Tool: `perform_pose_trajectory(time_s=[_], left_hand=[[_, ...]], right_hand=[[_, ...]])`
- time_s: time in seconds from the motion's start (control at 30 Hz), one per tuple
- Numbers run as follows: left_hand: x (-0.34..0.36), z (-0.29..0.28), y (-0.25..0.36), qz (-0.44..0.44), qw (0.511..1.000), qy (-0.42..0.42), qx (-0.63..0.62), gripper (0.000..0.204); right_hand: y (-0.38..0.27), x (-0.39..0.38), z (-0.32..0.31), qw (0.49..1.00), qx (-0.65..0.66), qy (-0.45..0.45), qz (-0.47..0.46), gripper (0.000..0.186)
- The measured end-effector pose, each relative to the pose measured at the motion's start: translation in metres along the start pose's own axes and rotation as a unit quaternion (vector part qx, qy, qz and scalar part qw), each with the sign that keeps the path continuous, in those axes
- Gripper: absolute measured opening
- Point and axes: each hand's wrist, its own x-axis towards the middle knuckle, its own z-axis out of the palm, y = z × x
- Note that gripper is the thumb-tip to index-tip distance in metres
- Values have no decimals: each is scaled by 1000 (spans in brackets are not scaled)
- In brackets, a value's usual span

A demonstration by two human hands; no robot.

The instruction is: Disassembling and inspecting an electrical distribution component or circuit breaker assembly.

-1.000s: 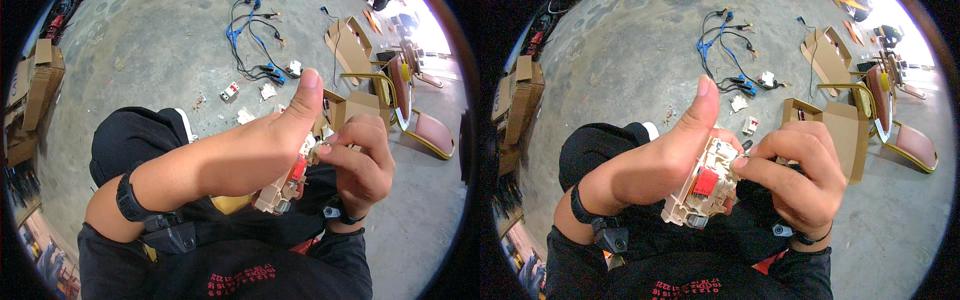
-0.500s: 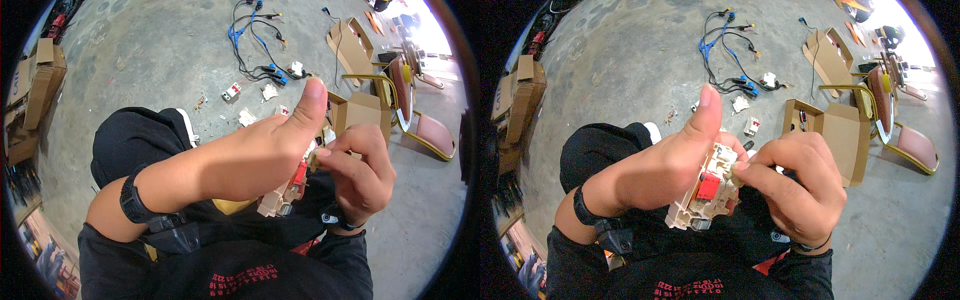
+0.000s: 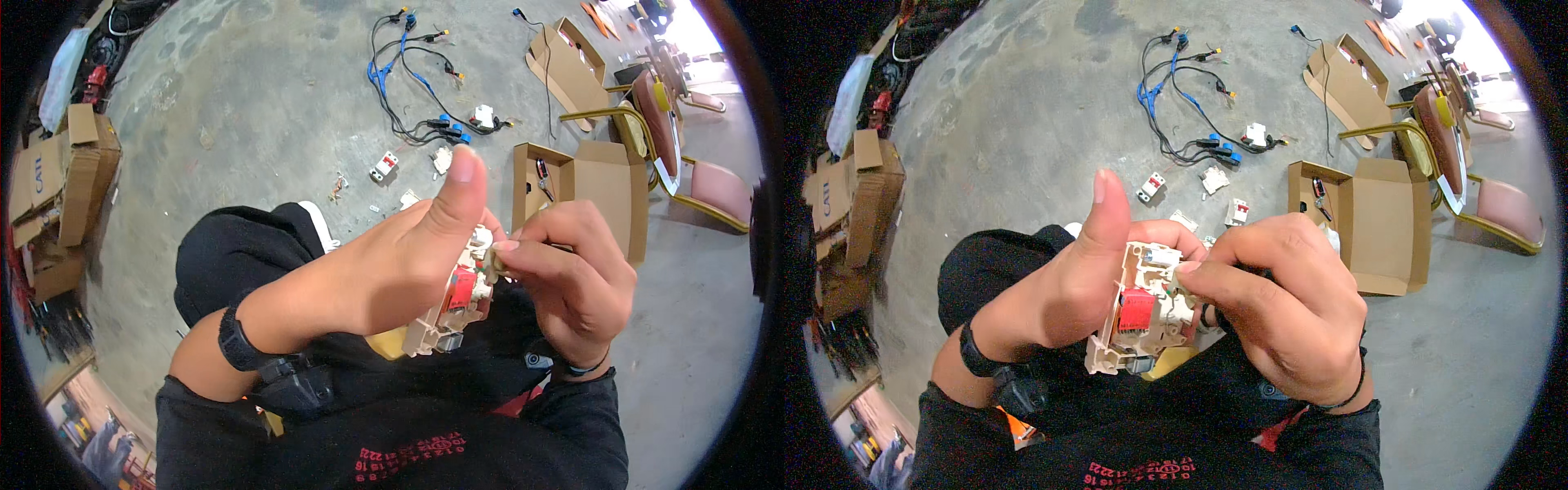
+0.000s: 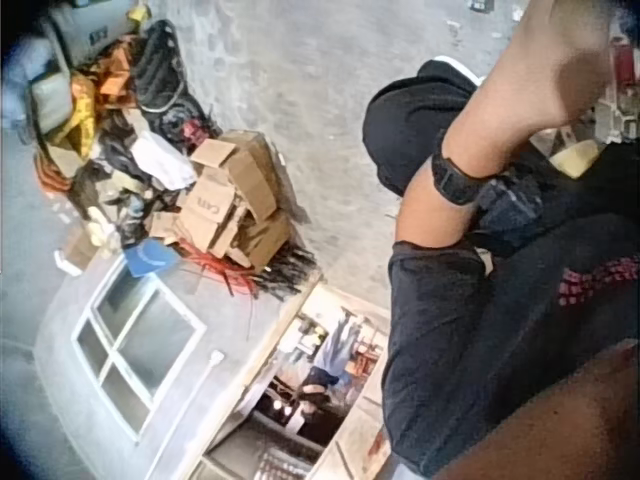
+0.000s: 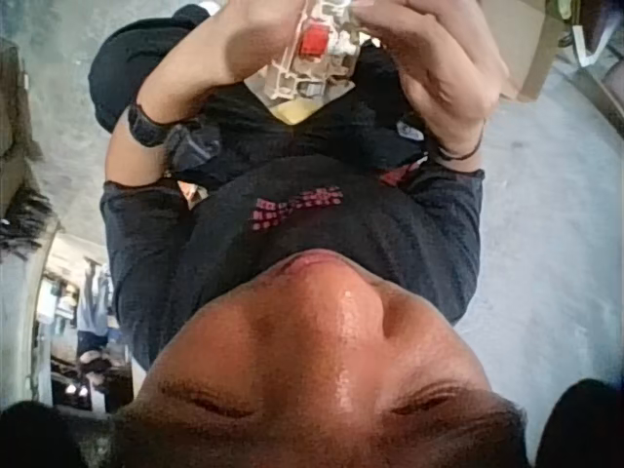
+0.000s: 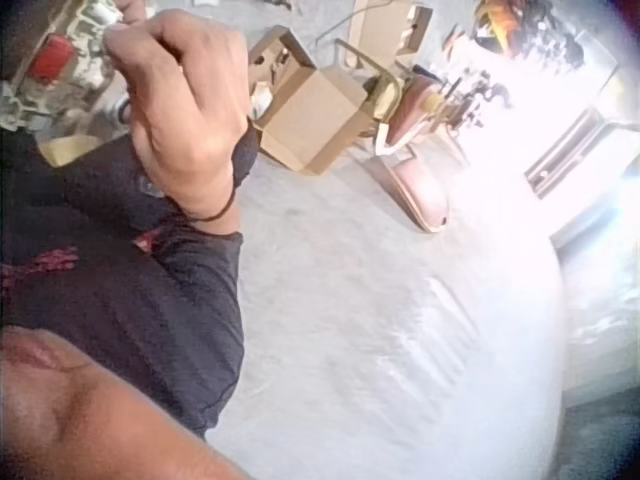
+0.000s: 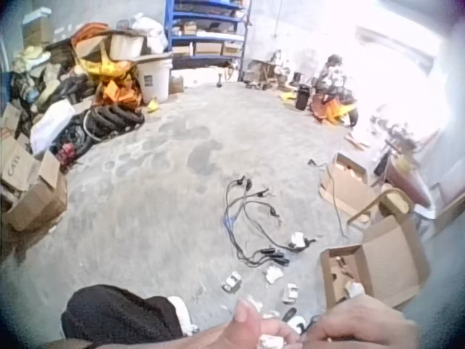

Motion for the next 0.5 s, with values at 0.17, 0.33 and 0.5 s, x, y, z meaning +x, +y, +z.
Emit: perform_pose_trajectory(time_s=[0.17,0.33,0.5], left_hand=[[-4,6,10,13,999,11,-51,103],[0,4,9,-2,994,-28,-109,102],[3,5,9,0,989,-13,-146,110]], right_hand=[[10,2,-4,999,3,3,-46,33],[17,3,-5,996,7,2,-83,31],[16,6,-4,997,8,14,-77,32]])
